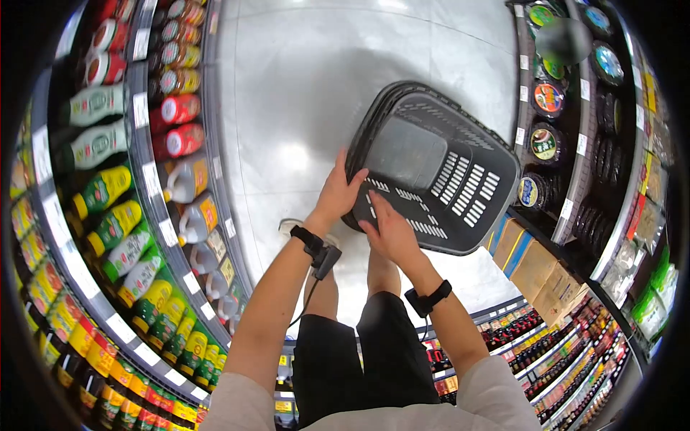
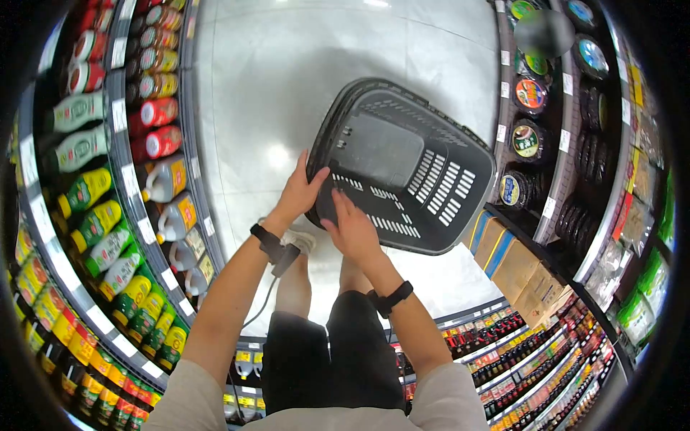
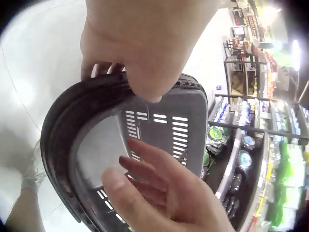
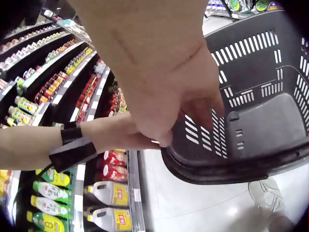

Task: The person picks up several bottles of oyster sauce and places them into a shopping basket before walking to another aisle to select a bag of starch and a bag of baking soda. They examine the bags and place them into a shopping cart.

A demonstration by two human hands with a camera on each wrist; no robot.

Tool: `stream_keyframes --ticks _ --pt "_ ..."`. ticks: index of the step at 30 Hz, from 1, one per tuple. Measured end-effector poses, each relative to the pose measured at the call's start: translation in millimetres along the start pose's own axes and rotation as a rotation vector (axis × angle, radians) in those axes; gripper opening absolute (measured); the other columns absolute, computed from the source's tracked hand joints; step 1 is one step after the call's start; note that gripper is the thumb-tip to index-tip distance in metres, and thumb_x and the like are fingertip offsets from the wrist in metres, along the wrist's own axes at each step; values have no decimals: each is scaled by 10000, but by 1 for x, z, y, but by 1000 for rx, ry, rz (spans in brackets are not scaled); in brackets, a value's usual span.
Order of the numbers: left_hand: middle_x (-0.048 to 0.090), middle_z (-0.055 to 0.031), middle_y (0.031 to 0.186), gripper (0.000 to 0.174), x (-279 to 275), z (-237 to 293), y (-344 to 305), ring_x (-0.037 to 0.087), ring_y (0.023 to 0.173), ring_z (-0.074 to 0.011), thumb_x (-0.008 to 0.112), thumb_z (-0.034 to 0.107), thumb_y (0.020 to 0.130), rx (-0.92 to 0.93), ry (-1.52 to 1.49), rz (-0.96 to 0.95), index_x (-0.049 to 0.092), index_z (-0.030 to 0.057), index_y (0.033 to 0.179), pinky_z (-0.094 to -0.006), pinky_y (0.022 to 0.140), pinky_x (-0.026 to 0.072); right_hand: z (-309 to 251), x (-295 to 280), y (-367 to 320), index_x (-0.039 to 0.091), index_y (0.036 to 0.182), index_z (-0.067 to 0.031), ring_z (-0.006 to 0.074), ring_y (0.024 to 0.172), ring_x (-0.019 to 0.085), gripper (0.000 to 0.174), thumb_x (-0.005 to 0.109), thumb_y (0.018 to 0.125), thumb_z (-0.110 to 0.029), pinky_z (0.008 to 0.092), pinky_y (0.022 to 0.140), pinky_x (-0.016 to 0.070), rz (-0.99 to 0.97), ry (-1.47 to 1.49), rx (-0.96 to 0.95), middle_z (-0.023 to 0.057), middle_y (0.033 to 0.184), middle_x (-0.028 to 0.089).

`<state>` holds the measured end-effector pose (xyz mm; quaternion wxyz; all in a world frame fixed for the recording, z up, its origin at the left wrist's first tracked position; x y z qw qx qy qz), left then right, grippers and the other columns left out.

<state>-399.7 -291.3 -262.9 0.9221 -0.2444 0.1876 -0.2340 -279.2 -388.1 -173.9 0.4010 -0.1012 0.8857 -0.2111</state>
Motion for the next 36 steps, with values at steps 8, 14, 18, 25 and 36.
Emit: stream_keyframes --ticks 8,14,18,25,36 --pt "705 -275 1024 764 38 43 7 700 972 -389 709 445 908 -381 150 -131 462 -82 1403 -461 838 543 45 -116 -39 570 1305 -37 411 953 662 473 661 927 -307 488 834 530 -40 109 68 214 1067 677" --pt "716 -153 965 495 -24 126 31 698 927 -209 677 350 970 -227 -122 -214 605 -31 1278 -323 768 568 70 -183 -22 619 1247 -56 392 955 678 366 605 961 -284 481 826 548 -24 -6 249 195 1069 700" --pt "722 -153 987 396 -129 179 35 720 925 -235 643 296 995 -72 90 -209 622 -4 1253 -356 806 583 31 -213 19 663 1155 -41 391 954 681 273 585 964 -220 471 824 546 178 197 238 191 1021 714" --pt "674 -218 1079 479 -322 104 31 673 988 -422 626 380 945 -73 928 -339 572 48 1285 -530 852 546 -91 -223 89 631 1247 -49 354 984 705 349 598 923 -173 432 863 559 -162 299 333 177 1089 727" --pt "722 -251 1004 539 -445 277 165 683 999 -428 601 462 925 -15 942 -425 652 8 1210 -479 928 536 4 -296 100 697 1178 -68 307 1006 719 340 644 881 -225 396 885 564 275 555 849 146 1069 750"
Point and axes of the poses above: each hand's wrist, its own y-axis towards the middle knuckle, its own x-axis out of the palm, z = x × y, the point moved 5 cm from there along y, towards the middle knuckle
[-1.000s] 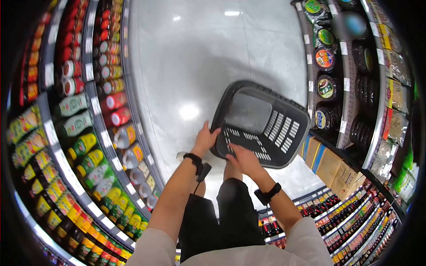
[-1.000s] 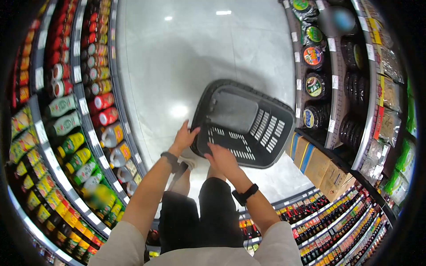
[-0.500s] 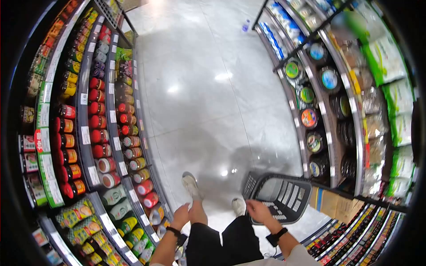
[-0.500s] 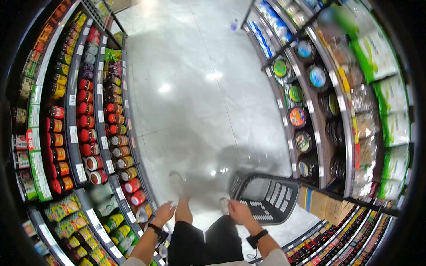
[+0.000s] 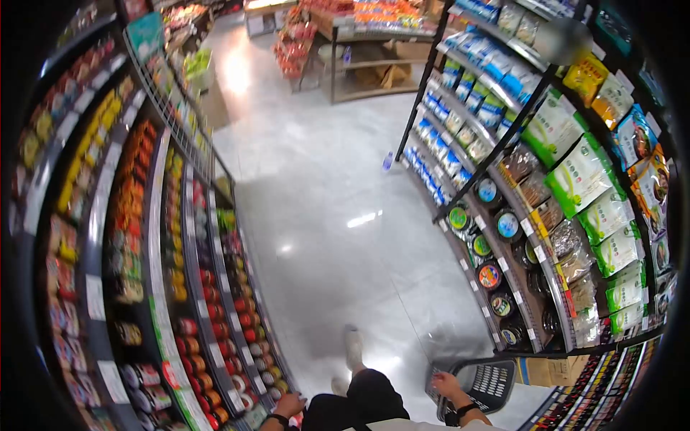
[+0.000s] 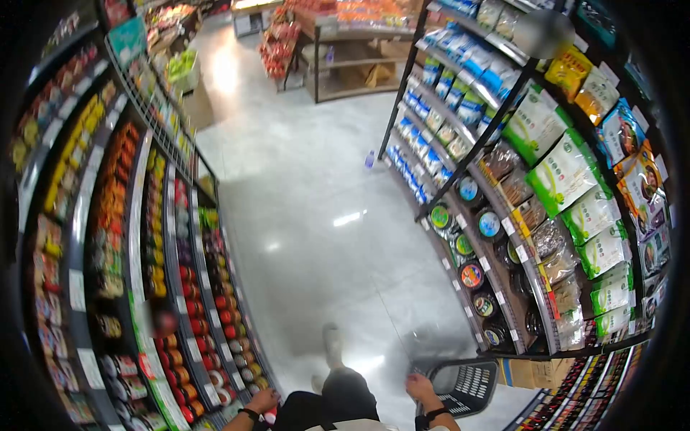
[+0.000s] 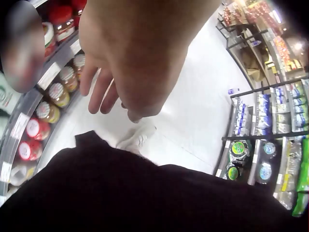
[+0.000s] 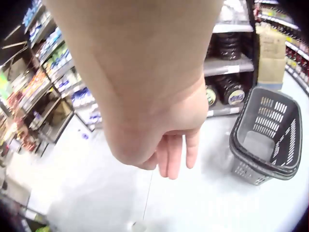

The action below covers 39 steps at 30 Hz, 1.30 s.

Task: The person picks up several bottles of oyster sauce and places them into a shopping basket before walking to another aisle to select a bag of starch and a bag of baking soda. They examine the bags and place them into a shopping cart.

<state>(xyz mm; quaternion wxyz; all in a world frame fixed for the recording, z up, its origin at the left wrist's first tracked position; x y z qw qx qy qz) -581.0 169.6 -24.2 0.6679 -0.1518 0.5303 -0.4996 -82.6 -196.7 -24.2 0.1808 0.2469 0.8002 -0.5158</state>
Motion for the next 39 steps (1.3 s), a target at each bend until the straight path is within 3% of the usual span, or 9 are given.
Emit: stream_keyframes --ticks 8,15,18,22,26,27,36,37,39 --pt "735 -232 1036 588 -240 45 131 707 993 -382 630 498 915 -3 -100 69 654 6 1235 -447 907 546 -94 -128 149 659 972 -13 222 652 641 131 573 888 38 312 551 531 655 1062 239 125 832 681" --pt "737 -210 1037 484 -459 83 189 710 1001 -352 645 420 902 -95 -297 265 697 11 1156 -417 902 554 -443 -282 266 646 1058 14 214 738 710 155 564 955 -67 331 626 557 671 593 -590 129 882 717" --pt "731 -208 1066 455 -474 13 267 695 1033 -374 647 435 891 -66 -194 212 724 37 1097 -430 919 546 -624 -377 235 685 1077 -88 333 782 715 185 584 952 -181 445 715 544 806 -161 -709 137 850 732" --pt "732 -209 1025 380 -563 13 315 704 988 -392 621 407 902 -29 -87 124 758 71 1015 -478 869 565 -743 -457 291 678 1116 -85 322 725 718 224 641 918 -183 420 654 556 779 -30 -660 142 821 735" --pt "733 -208 931 387 -641 -15 425 726 898 -382 548 386 934 -61 -47 166 771 71 911 -489 811 590 -848 -414 328 692 1089 -74 308 796 725 235 661 912 -225 393 712 573 718 2 -582 156 922 739" --pt "733 -213 925 396 -670 3 453 725 887 -393 525 378 944 273 415 29 777 78 893 -497 827 591 -856 -388 355 695 1102 -81 287 794 719 241 668 912 -228 395 710 567 640 -70 -604 136 892 734" --pt "746 -201 927 433 -964 176 703 702 973 -383 691 394 892 50 -131 207 714 10 1092 -432 919 545 -818 -173 450 728 1028 -85 431 959 659 323 532 924 -319 481 848 539 54 5 -204 210 1006 713" --pt "753 -161 859 395 -990 205 734 739 734 -229 693 309 912 126 -161 211 688 -36 1105 -361 693 598 -804 -164 464 736 1018 -77 392 917 684 337 537 921 -332 465 815 552 -1 -23 -176 189 986 728" --pt "751 -166 863 389 -1029 255 783 737 732 -231 693 297 919 103 -256 222 677 -41 1109 -351 672 597 -783 -172 491 747 991 -65 313 842 716 360 545 922 -355 433 759 571 -47 32 -62 146 950 749"
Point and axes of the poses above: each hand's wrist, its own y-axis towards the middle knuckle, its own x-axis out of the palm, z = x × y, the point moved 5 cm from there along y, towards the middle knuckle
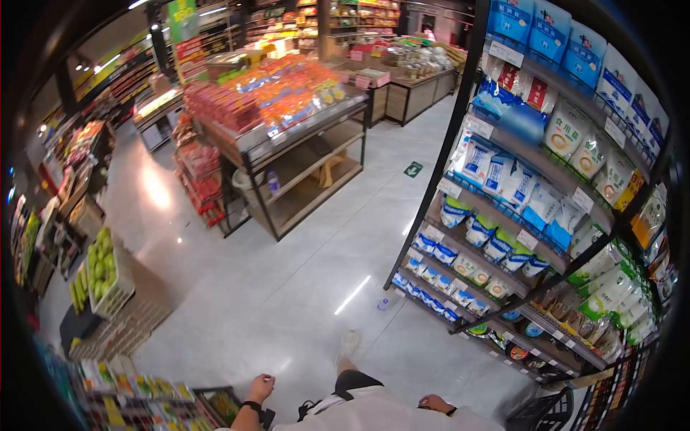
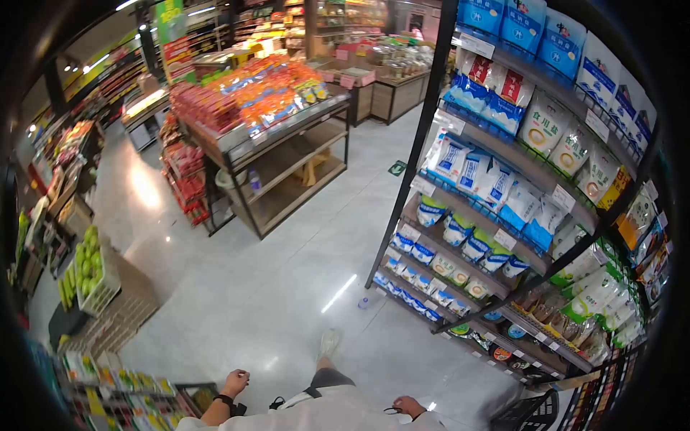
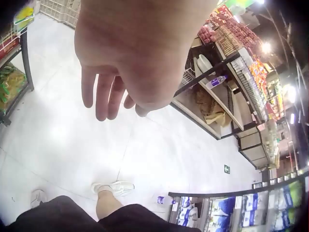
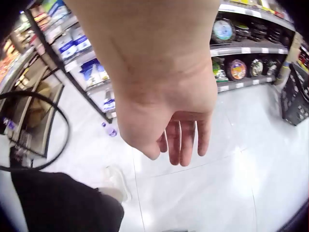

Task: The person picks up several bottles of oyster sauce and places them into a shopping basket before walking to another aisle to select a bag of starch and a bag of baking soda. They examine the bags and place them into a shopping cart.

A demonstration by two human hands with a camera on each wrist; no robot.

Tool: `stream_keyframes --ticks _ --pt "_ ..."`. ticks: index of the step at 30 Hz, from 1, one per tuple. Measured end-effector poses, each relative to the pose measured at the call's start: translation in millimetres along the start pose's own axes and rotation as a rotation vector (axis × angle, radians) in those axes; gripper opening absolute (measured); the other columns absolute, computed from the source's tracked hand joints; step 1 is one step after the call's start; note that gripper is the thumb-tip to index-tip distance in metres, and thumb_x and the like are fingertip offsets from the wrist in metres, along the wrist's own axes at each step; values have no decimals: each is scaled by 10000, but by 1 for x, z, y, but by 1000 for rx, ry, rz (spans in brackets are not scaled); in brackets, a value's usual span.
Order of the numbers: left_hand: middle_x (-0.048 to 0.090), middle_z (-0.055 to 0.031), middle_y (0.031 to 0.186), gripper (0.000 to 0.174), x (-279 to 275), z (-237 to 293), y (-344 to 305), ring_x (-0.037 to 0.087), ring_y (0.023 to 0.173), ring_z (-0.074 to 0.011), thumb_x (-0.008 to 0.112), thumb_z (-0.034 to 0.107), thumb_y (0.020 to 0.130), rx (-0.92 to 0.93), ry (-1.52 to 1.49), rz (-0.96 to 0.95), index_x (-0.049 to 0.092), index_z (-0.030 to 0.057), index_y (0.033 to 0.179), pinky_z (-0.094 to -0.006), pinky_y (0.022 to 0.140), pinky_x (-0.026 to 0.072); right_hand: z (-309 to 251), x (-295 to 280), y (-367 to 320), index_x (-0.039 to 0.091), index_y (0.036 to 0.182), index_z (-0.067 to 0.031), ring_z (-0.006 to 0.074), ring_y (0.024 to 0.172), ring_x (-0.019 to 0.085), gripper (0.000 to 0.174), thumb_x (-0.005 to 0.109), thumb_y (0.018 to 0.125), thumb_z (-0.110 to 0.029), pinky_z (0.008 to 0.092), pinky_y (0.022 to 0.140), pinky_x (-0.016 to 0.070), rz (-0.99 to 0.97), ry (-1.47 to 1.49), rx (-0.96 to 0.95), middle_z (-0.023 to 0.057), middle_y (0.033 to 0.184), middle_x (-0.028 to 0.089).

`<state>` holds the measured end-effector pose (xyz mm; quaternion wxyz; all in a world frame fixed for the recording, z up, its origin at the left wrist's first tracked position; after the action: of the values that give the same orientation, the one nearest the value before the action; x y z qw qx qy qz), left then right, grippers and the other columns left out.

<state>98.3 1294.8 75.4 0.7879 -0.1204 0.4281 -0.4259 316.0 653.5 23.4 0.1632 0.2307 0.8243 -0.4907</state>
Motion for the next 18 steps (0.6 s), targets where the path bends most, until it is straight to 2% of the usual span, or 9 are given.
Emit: stream_keyframes --ticks 2,5,7,9,10,12,14,16,18 --pt "751 -168 871 366 -10 45 58 738 719 -227 689 275 935 -27 -11 0 663 -45 1110 -330 626 591 12 -27 13 753 955 -56 232 779 732 382 549 927 -377 401 712 585 20 172 165 103 917 762" --pt "752 -175 840 404 -12 96 126 743 693 -218 714 317 903 -120 73 -146 685 -48 1073 -349 643 601 55 -53 98 756 932 -35 155 740 727 342 611 914 -344 351 655 592 71 578 588 67 882 762" --pt "753 -178 850 383 -22 141 163 749 703 -229 718 287 909 -134 10 -210 685 -57 1076 -343 646 614 1 -128 139 725 1016 -49 175 764 714 289 660 912 -311 363 650 589 77 520 451 55 893 746" --pt "751 -176 851 368 -23 191 204 749 707 -239 712 268 916 -116 -11 -236 684 -62 1076 -346 644 619 10 -152 257 708 1059 -37 169 737 706 277 667 913 -269 312 616 574 274 215 -26 68 872 736" --pt "748 -177 851 345 -27 204 228 744 693 -236 694 235 924 -135 -43 -190 679 -74 1077 -354 621 618 -63 -210 249 697 1079 -19 172 727 705 276 690 909 -236 309 598 568 353 764 311 83 884 739" --pt "744 -172 847 351 -37 238 267 740 675 -238 698 237 912 -167 -54 -190 674 -81 1059 -349 601 613 -138 -266 312 660 1187 4 194 780 711 380 727 909 -246 317 671 572 371 787 114 91 954 742" --pt "746 -164 843 352 -50 265 315 739 668 -237 695 249 905 -190 4 -235 678 -73 1047 -343 593 608 -216 -315 361 655 1217 0 201 803 714 409 725 912 -263 329 732 575 362 718 -59 95 973 741" --pt "749 -150 838 350 -64 289 371 739 663 -233 687 262 901 -185 124 -278 684 -61 1036 -340 586 604 -282 -361 399 653 1229 -7 197 818 718 425 729 907 -274 334 752 576 362 514 -141 101 977 739" --pt "753 -133 818 353 -75 306 444 739 659 -217 668 287 898 -62 332 -357 702 -50 995 -336 597 602 -323 -398 432 653 1233 -16 192 823 721 436 735 898 -283 333 761 576 369 399 -162 108 972 739"
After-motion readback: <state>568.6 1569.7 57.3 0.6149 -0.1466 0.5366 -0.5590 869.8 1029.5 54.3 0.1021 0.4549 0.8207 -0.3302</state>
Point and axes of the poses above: each hand's wrist, its own y-axis towards the middle knuckle, its own x-axis out of the palm, z = x × y, the point moved 5 cm from there along y, towards the middle knuckle
